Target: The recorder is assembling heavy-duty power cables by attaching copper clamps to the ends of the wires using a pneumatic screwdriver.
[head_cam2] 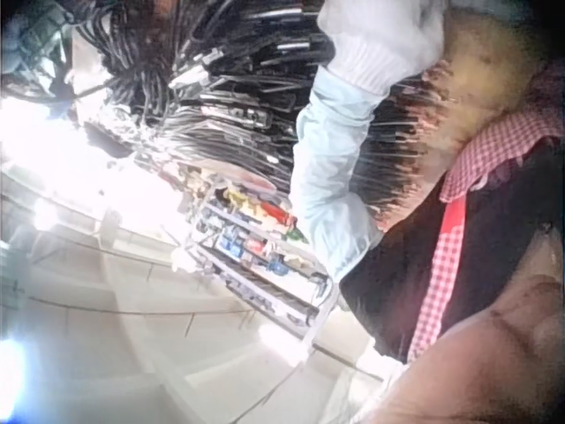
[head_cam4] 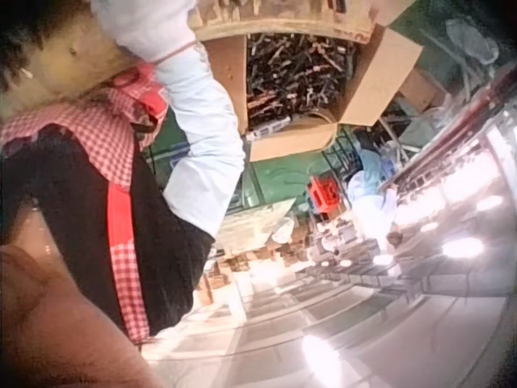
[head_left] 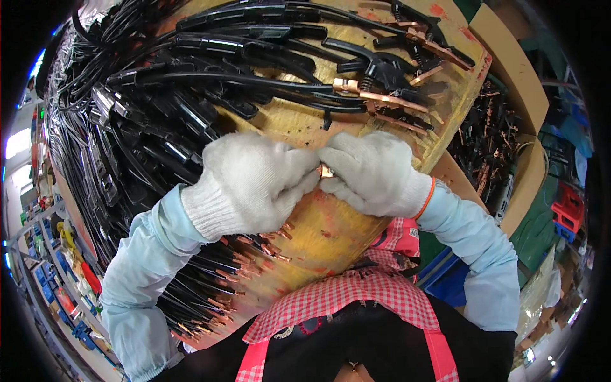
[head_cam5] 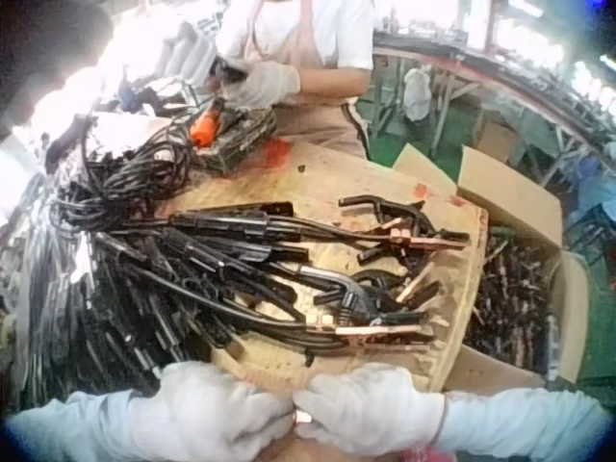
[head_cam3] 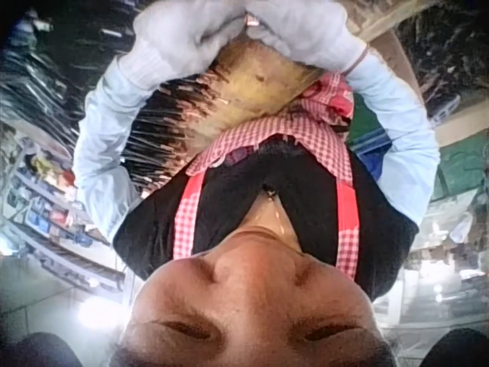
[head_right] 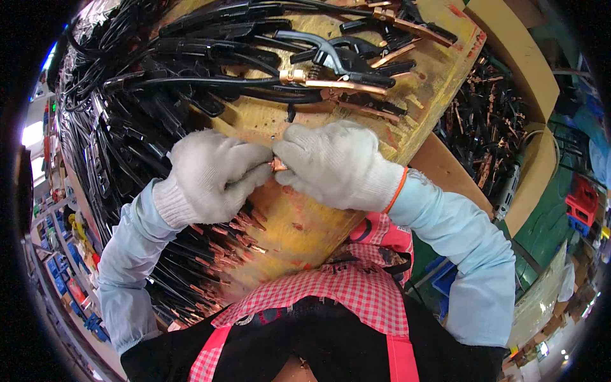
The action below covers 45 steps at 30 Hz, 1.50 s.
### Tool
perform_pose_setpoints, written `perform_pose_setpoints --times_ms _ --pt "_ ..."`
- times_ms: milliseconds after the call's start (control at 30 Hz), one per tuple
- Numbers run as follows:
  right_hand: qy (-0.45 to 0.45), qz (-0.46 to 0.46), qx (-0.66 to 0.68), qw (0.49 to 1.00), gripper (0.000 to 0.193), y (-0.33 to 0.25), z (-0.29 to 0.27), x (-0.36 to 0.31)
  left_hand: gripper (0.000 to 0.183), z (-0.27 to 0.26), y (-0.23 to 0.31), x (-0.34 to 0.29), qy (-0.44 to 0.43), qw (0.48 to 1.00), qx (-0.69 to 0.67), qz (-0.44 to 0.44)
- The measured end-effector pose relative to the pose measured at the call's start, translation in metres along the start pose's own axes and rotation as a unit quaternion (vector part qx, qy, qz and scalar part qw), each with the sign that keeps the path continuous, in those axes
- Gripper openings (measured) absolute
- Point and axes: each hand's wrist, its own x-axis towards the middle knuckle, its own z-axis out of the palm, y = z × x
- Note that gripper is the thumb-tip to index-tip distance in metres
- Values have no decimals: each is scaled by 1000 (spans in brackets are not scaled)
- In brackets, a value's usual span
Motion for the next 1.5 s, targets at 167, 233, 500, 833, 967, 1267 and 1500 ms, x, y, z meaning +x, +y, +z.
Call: perform_pose_setpoints --times_ms 167,233,500,833,967,1267,1500 --pt "87 18 -6 996 32 -8 -1 -10 13 0 0 1 9 1000 8 20" --pt "172 14 -22 985 37 -6 -3 -21 15 3 -5 1 44 997 3 59" --pt "307 221 -105 920 22 29 -31 -128 48 13 6 3 97 989 94 53" --pt "158 600 -229 750 45 265 -126 -168 42 11 17 9 100 980 169 42" --pt "83 630 -263 726 65 356 -129 -195 41 6 18 8 81 986 134 51" --pt "-78 602 -249 755 75 337 -137 -204 38 5 14 1 101 991 64 61" --pt "335 490 -95 799 62 147 -143 -191 32 12 4 7 66 996 59 21"
